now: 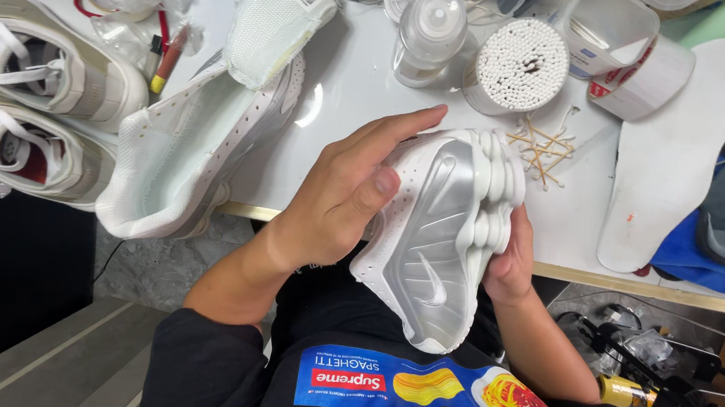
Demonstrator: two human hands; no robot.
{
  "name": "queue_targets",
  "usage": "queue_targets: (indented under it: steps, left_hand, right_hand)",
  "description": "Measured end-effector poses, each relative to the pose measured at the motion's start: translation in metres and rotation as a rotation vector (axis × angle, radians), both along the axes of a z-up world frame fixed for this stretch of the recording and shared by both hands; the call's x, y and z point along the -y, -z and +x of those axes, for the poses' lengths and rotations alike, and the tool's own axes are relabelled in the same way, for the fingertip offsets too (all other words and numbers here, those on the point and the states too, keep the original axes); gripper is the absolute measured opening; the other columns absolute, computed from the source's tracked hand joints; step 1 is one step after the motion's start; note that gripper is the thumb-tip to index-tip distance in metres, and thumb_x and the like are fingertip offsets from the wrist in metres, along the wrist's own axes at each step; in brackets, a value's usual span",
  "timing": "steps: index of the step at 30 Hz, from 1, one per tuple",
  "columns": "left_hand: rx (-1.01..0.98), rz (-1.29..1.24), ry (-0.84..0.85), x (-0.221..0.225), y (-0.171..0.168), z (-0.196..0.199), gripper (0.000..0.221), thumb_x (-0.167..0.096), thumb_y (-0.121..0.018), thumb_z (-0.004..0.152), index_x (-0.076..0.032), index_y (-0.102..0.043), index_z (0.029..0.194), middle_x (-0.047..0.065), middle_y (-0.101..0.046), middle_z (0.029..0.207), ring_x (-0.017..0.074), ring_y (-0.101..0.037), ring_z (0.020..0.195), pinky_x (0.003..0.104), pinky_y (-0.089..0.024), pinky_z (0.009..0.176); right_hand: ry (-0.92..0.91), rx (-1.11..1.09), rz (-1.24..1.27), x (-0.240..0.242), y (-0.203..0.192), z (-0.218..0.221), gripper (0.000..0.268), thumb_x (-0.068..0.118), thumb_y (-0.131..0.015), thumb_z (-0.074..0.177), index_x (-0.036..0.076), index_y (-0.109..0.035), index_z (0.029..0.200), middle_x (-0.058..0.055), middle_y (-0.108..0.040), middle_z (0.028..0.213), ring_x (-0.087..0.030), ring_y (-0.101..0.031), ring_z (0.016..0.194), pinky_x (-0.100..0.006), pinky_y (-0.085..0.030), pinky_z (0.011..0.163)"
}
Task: The person cleans the sole of a white sneaker using a cotton swab dipped in a cleaning solution. The person repeatedly wipes the grooves and red circular details of the sole with the swab, frequently dipping it back into a container of solution and replacing it with a fresh swab from a jar.
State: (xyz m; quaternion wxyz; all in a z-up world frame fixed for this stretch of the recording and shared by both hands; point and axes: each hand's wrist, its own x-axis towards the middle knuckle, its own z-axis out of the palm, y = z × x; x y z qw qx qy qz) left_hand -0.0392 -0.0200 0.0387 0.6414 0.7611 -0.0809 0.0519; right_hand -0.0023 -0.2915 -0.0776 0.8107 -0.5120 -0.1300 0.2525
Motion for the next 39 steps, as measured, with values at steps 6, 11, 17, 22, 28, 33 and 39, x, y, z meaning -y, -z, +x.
queue_targets:
  steps: [6,11,17,22,28,33,39]
  left_hand:
    - [0.048,-0.013,-0.019,0.000,0.008,-0.003,0.067,-0.056,-0.031,0.118,-0.001,-0.048,0.152,0.019,-0.056,0.152,0.0299,-0.055,0.145,0.036,-0.042,0.124]
    - [0.063,-0.072,-0.263,-0.002,0.026,-0.004,0.034,-0.030,-0.060,0.114,0.000,-0.065,0.131,0.011,-0.068,0.120,0.0152,-0.070,0.105,0.027,-0.056,0.095]
    - [0.028,-0.188,-0.517,-0.014,0.050,-0.012,0.026,-0.006,-0.079,0.100,-0.002,-0.061,0.081,0.001,-0.055,0.068,0.0036,-0.044,0.056,0.022,-0.032,0.051]
    - [0.009,-0.301,-0.654,-0.025,0.060,-0.019,0.041,-0.009,-0.074,0.101,-0.006,-0.050,0.069,-0.001,-0.052,0.061,0.0026,-0.044,0.052,0.022,-0.031,0.050]
    - [0.053,-0.091,-0.787,-0.034,0.048,-0.020,0.019,-0.011,-0.071,0.107,0.001,-0.064,0.093,0.005,-0.067,0.079,0.0097,-0.061,0.068,0.025,-0.048,0.065]
    - [0.174,0.271,-0.701,-0.032,0.037,-0.023,0.017,-0.005,-0.067,0.110,0.005,-0.071,0.122,0.011,-0.075,0.104,0.0166,-0.072,0.090,0.030,-0.057,0.081]
    - [0.066,0.152,-0.713,-0.025,0.050,-0.024,0.023,-0.006,-0.080,0.097,0.004,-0.068,0.081,0.006,-0.063,0.067,0.0087,-0.055,0.054,0.025,-0.037,0.050]
  right_hand:
    - [0.004,-0.071,-0.138,-0.008,-0.012,0.005,0.103,0.041,-0.084,0.080,-0.006,-0.034,0.157,-0.014,-0.058,0.141,-0.024,-0.060,0.130,-0.038,-0.047,0.115]
    - [0.058,-0.196,-0.023,-0.008,-0.010,0.000,0.090,0.031,-0.085,0.080,-0.008,-0.044,0.150,-0.017,-0.064,0.131,-0.026,-0.066,0.120,-0.039,-0.052,0.108]
    - [0.057,-0.281,0.088,-0.008,-0.010,-0.002,0.086,0.024,-0.087,0.077,-0.005,-0.046,0.147,-0.016,-0.065,0.129,-0.026,-0.067,0.118,-0.041,-0.054,0.107]
    - [0.050,-0.285,0.086,-0.010,-0.011,-0.002,0.088,0.024,-0.087,0.078,-0.006,-0.045,0.149,-0.017,-0.065,0.129,-0.027,-0.067,0.118,-0.042,-0.055,0.106]
    - [0.053,-0.297,0.079,-0.012,-0.010,-0.001,0.088,0.025,-0.086,0.077,-0.006,-0.044,0.148,-0.018,-0.065,0.129,-0.027,-0.067,0.118,-0.043,-0.055,0.106]
    - [0.055,-0.311,0.078,-0.015,-0.011,-0.001,0.088,0.025,-0.086,0.078,-0.007,-0.044,0.148,-0.018,-0.064,0.129,-0.028,-0.068,0.117,-0.043,-0.056,0.106]
    - [0.063,-0.191,-0.031,-0.016,-0.020,-0.002,0.090,0.032,-0.083,0.080,-0.007,-0.042,0.151,-0.016,-0.063,0.131,-0.023,-0.065,0.120,-0.037,-0.052,0.107]
